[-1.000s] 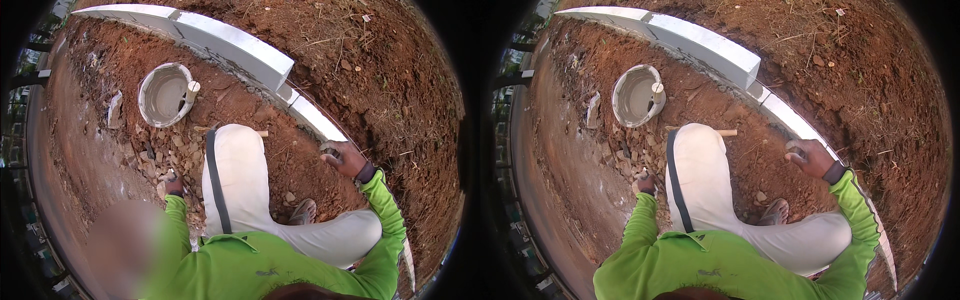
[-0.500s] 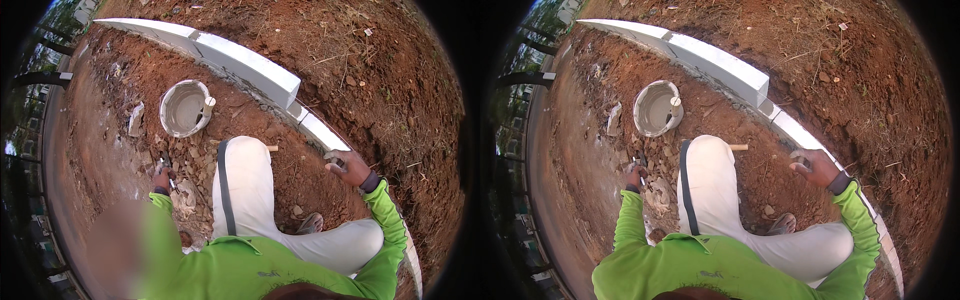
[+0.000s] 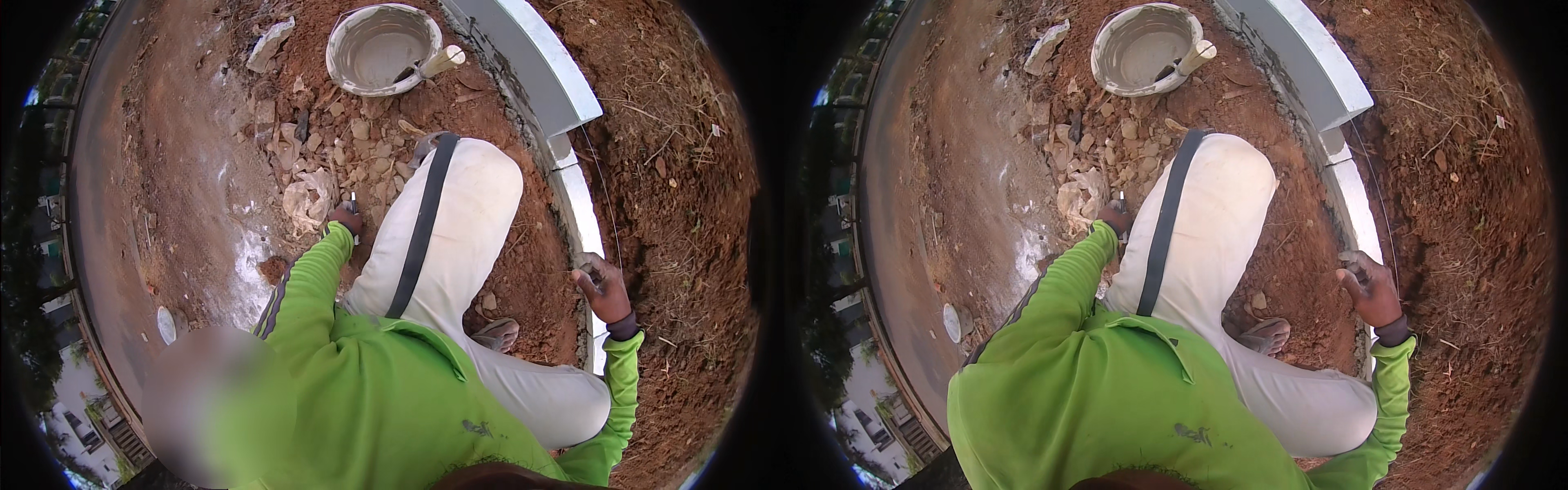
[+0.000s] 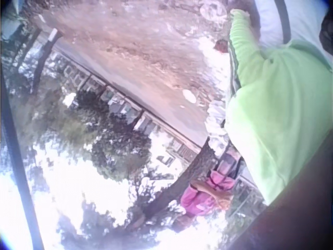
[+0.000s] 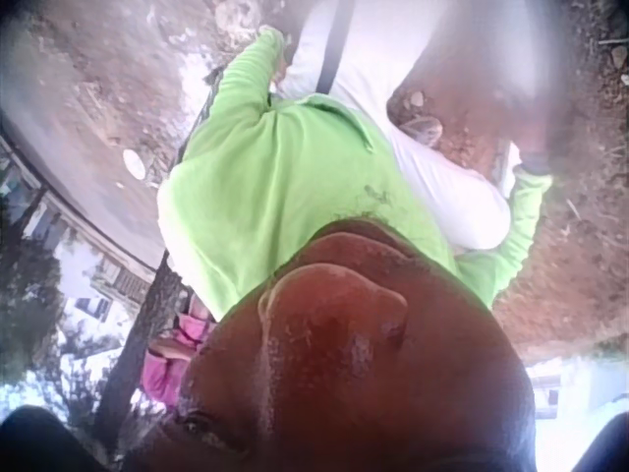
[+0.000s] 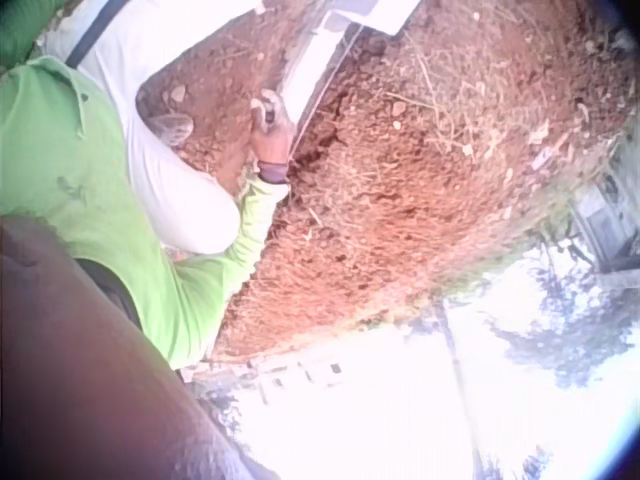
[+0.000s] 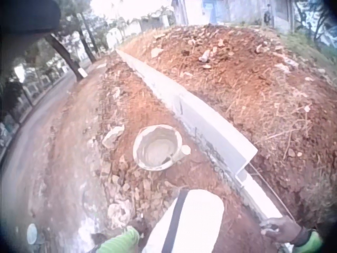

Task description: The person marks a white concrete curb with a pen and then applies mortar from a bucket to the joints using a trowel.

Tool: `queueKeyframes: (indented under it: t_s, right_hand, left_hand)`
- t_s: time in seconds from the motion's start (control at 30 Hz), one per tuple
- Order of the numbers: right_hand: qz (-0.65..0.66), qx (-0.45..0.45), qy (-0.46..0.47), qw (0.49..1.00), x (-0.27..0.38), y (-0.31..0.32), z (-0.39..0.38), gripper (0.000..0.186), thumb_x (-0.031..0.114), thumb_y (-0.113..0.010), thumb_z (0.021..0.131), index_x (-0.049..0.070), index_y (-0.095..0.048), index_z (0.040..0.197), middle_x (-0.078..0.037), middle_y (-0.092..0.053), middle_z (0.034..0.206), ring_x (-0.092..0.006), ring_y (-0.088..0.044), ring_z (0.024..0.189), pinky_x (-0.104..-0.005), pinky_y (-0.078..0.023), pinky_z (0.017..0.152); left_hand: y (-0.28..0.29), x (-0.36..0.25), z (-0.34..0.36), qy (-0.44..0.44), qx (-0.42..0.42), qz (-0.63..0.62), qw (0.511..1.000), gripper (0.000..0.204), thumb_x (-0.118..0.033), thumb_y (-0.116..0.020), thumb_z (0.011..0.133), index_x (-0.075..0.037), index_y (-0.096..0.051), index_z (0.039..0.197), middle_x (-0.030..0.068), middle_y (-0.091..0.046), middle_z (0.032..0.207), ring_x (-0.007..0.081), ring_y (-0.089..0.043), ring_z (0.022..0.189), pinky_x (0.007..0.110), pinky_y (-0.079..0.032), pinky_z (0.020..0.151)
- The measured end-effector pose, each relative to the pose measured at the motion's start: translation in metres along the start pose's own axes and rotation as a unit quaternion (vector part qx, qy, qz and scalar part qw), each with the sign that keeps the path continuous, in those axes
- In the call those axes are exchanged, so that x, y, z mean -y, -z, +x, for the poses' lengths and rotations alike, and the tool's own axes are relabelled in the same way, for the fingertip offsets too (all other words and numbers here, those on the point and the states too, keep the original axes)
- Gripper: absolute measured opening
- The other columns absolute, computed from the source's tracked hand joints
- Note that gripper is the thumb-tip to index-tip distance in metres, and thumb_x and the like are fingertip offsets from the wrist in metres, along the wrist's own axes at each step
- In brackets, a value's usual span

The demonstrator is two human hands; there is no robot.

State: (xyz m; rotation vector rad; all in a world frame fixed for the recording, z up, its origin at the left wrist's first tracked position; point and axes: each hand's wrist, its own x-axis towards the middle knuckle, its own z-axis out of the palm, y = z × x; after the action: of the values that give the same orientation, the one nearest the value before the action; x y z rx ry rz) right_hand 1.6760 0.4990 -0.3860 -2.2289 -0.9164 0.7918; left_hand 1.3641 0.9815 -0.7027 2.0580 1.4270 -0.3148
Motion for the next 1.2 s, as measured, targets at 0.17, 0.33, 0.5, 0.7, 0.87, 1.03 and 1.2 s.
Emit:
queueKeyframes:
  t_s: [0.17,0.33,0.5,0.7,0.87,1.03,1.2]
  right_hand:
    - [-0.021,0.016,-0.01,1.0,-0.003,0.0,0.007,0.028,0.018,-0.069,0.096,0.0,-0.063,0.117,-0.008,-0.066,0.08,-0.0125,-0.064,0.071,-0.0278,-0.05,0.065]
    - [0.008,0.024,-0.042,0.999,-0.005,0.0,0.015,0.028,0.017,-0.069,0.096,0.0,-0.063,0.118,-0.008,-0.066,0.078,-0.0115,-0.062,0.069,-0.0276,-0.049,0.064]
    - [0.003,0.032,-0.046,0.998,-0.011,-0.004,0.022,0.027,0.014,-0.069,0.096,0.001,-0.063,0.119,-0.007,-0.065,0.076,-0.0099,-0.059,0.067,-0.027,-0.048,0.062]
    - [-0.005,0.041,-0.024,0.999,-0.024,-0.015,0.028,0.028,0.014,-0.069,0.095,-0.001,-0.062,0.119,-0.005,-0.063,0.076,-0.0092,-0.059,0.071,-0.0263,-0.049,0.064]
    - [0.011,0.051,-0.056,0.997,-0.03,-0.009,0.023,0.029,0.014,-0.069,0.095,0.0,-0.062,0.119,-0.006,-0.066,0.079,-0.0104,-0.062,0.073,-0.028,-0.051,0.066]
    - [-0.008,0.015,-0.013,1.0,-0.019,-0.003,0.021,0.028,0.015,-0.069,0.095,0.001,-0.062,0.118,-0.011,-0.068,0.08,-0.0147,-0.065,0.071,-0.0291,-0.051,0.066]
    - [-0.062,-0.017,-0.036,0.997,-0.016,0.008,0.011,0.028,0.018,-0.069,0.095,0.003,-0.064,0.118,-0.011,-0.066,0.077,-0.0174,-0.063,0.068,-0.0314,-0.051,0.066]
  left_hand:
    - [-0.004,-0.022,0.004,0.016,0.032,0.136,0.99,0.046,-0.029,-0.071,0.08,-0.006,-0.062,0.119,0.0258,-0.065,0.115,0.0403,-0.061,0.113,0.045,-0.05,0.097]
    - [0.011,-0.031,-0.009,-0.016,0.011,0.122,0.992,0.074,-0.035,-0.079,0.075,-0.002,-0.047,0.133,0.0279,-0.062,0.121,0.0413,-0.064,0.11,0.046,-0.051,0.096]
    - [0.016,-0.045,-0.019,0.028,0.043,0.114,0.992,0.093,-0.036,-0.082,0.074,0.0,-0.039,0.148,0.0257,-0.061,0.128,0.0371,-0.061,0.118,0.042,-0.049,0.104]
    - [0.044,-0.022,-0.005,-0.083,0.112,0.137,0.981,0.08,-0.041,-0.087,0.069,-0.001,-0.056,0.131,0.0237,-0.068,0.117,0.0368,-0.068,0.106,0.042,-0.054,0.094]
    - [0.033,-0.044,0.0,-0.036,0.071,0.132,0.988,0.068,-0.048,-0.074,0.08,-0.001,-0.063,0.127,0.0246,-0.071,0.1,0.0372,-0.07,0.1,0.043,-0.054,0.092]
    - [0.052,-0.042,0.054,-0.051,-0.139,-0.021,0.989,0.04,-0.036,-0.069,0.087,-0.004,-0.066,0.111,0.0157,-0.071,0.086,0.0313,-0.07,0.083,0.041,-0.057,0.079]
    - [0.125,-0.143,0.122,-0.023,0.003,-0.563,0.826,0.031,-0.031,-0.057,0.099,-0.011,-0.057,0.122,0.0084,-0.062,0.109,0.0224,-0.063,0.082,0.038,-0.057,0.075]
